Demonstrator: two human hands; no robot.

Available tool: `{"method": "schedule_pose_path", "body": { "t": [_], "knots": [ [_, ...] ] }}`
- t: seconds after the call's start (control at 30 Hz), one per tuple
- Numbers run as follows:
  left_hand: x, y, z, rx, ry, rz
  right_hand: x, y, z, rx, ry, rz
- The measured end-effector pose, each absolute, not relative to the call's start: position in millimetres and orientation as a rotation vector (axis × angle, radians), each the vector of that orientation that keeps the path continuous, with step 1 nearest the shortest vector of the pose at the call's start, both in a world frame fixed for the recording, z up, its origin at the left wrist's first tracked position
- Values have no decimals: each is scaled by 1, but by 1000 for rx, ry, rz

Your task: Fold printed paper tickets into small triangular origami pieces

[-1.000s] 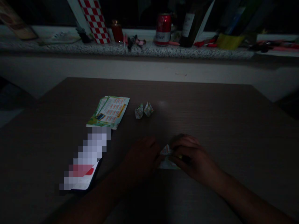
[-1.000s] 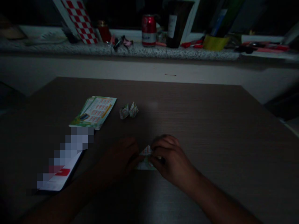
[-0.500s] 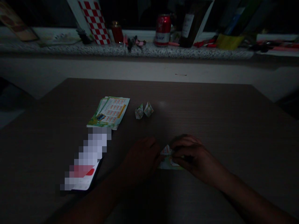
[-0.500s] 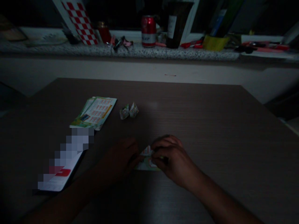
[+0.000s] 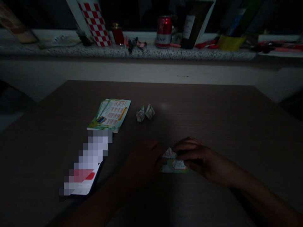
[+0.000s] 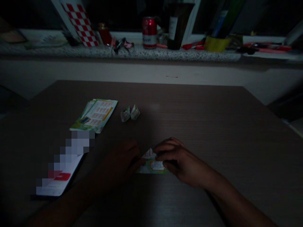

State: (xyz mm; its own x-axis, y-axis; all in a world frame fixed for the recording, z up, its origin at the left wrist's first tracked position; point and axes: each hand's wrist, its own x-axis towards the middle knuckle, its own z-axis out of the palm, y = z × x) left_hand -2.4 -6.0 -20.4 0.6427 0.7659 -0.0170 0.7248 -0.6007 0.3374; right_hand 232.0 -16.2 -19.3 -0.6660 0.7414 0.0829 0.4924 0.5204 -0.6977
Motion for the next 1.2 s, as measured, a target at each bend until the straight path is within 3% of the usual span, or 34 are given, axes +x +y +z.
{"method": "schedule_pose_path", "body": {
  "t": [0.77, 1.2],
  "knots": [
    [8, -10, -25, 2532, 1285, 273, 209, -22, -41, -1181, -2197, 598],
    [-3, -8, -2, 2422, 1385, 62, 211, -22, -43, -1174, -2220, 578]
  ]
}}
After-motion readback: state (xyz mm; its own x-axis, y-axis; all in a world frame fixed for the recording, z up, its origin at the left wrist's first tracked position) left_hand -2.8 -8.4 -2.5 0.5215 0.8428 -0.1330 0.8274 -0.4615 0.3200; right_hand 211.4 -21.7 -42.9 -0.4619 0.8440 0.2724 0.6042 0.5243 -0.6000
